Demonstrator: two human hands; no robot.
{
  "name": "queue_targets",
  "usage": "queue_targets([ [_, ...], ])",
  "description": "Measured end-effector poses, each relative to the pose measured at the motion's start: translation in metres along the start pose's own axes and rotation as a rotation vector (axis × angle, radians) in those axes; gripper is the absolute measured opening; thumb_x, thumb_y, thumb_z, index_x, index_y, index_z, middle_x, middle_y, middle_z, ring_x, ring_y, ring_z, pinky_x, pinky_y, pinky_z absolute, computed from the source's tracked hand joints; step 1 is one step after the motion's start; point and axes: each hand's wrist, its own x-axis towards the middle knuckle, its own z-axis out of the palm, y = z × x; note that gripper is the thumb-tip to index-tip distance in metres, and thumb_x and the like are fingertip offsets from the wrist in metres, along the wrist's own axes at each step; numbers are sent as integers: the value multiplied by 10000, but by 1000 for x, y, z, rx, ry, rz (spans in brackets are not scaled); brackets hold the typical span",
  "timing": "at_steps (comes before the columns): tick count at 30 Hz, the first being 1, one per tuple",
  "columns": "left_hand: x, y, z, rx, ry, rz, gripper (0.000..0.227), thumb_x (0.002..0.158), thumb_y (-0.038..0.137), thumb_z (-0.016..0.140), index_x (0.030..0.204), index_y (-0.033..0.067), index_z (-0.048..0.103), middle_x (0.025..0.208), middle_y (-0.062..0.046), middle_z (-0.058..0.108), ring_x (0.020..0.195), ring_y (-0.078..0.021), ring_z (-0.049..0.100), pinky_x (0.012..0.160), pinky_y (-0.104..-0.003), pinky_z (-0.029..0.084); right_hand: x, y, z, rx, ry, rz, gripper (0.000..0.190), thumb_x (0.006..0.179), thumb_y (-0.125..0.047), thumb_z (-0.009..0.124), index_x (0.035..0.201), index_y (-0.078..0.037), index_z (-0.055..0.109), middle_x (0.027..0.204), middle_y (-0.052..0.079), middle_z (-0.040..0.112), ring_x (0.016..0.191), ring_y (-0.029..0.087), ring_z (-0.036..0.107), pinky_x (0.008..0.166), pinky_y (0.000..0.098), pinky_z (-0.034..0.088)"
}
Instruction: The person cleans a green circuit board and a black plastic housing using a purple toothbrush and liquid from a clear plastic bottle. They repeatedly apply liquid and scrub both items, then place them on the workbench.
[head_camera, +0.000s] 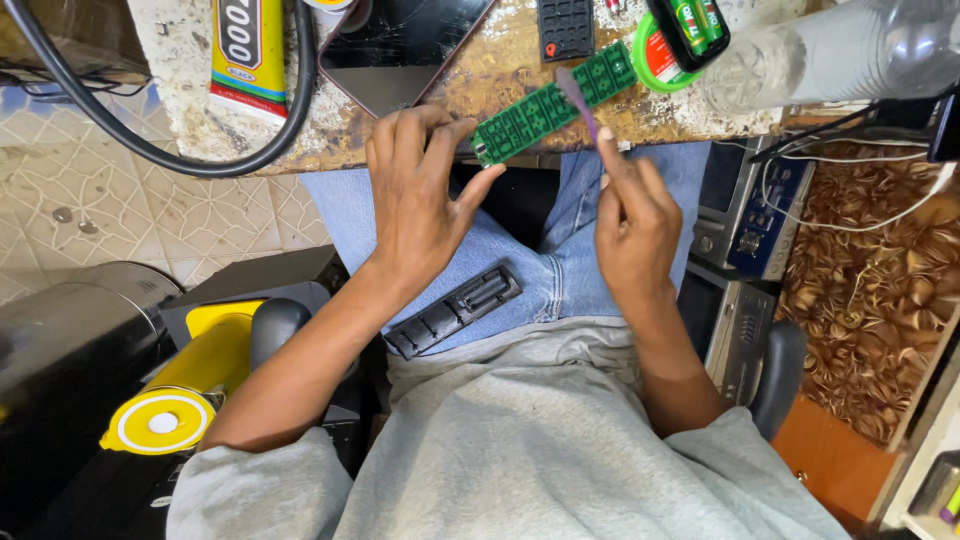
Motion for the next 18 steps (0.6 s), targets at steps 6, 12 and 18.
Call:
queue_targets([
  [6,0,-1,1,20,-3,0,437,845,234,914,1164,55,676,1085,-98,532,1046,-370,505,852,-472,403,-18,-19,2,64,-131,43,528,951,141,581,1421,-90,646,834,107,633,617,210,573,524,317,424],
  [12,0,0,2,26,8,3,437,848,236,917,1162,48,679,1072,-103,533,1047,-382,507,838,-474,406,-26,-2,3,-3,-34,39,495,1000,156,543,1462,-14,594,875,156,611,661,226,541,568,316,411],
  [18,-1,0,2,35,9,-4,427,847,216,916,1159,48,678,1073,-99,528,1038,-371,505,839,-468,406,-29,-6,0,-3,-122,49,524,982,135,555,1458,-77,609,857,116,604,673,227,570,554,318,432],
])
